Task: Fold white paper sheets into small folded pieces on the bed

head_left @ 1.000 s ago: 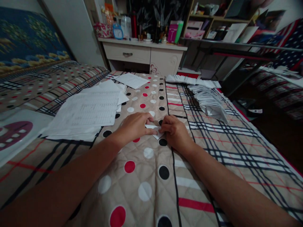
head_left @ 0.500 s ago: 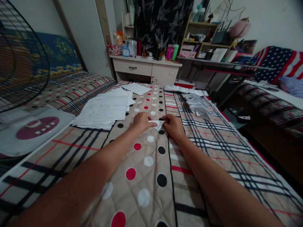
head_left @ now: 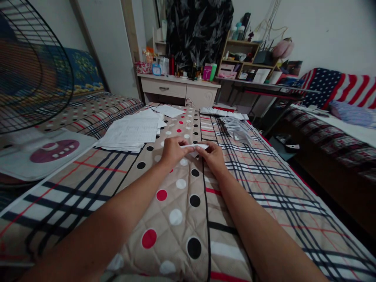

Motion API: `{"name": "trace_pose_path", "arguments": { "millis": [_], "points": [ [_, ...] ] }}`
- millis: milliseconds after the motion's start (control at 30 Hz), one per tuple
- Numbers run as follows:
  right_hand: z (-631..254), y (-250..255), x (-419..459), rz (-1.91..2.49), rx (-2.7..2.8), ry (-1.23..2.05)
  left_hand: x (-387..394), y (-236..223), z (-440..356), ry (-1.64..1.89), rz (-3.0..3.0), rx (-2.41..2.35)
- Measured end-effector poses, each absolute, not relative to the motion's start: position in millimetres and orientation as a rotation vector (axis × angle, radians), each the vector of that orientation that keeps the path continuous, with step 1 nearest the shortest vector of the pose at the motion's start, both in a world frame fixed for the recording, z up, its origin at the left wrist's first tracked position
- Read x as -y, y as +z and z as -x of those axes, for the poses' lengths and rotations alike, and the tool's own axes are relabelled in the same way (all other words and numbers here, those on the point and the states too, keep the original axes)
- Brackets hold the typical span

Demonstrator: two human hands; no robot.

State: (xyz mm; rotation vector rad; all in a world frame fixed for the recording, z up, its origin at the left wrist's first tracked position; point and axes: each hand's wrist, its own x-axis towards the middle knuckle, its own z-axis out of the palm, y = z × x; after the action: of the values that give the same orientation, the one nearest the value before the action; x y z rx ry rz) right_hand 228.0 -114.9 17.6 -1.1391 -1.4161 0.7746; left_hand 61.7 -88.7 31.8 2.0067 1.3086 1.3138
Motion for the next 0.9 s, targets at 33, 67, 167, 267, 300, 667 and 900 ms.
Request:
{"name": "trace_pose_path", "arguments": {
  "millis": [33,67,167,267,300,667,900],
  "points": [
    [-227.2,17.8,115.4,1.136,1.422,0.752,90.0,32.9,-61.1,1.313,-2.006,-1.302],
    [-226.4,18.2,115.7,1.131,1.430,0.738,90.4,33.6,-60.1,1.309,-2.001,-1.298],
    [-224.7,19.9,116.3,1.123,1.447,0.677,86.8,32.7,-55.3,1.268,-1.961,-1.270],
    [-223.6,21.8,116.4,1.130,1.446,0.605,80.7,28.4,-50.5,1.210,-1.912,-1.201],
    [-223.4,22.3,116.4,1.129,1.446,0.601,79.1,26.9,-49.4,1.195,-1.898,-1.180],
    [-222.3,23.4,117.4,1.098,1.450,0.697,73.9,24.1,-44.8,1.095,-1.762,-1.103],
    [-223.1,21.0,117.5,1.077,1.445,0.734,74.9,23.7,-42.1,1.051,-1.642,-1.086]
  ]
}}
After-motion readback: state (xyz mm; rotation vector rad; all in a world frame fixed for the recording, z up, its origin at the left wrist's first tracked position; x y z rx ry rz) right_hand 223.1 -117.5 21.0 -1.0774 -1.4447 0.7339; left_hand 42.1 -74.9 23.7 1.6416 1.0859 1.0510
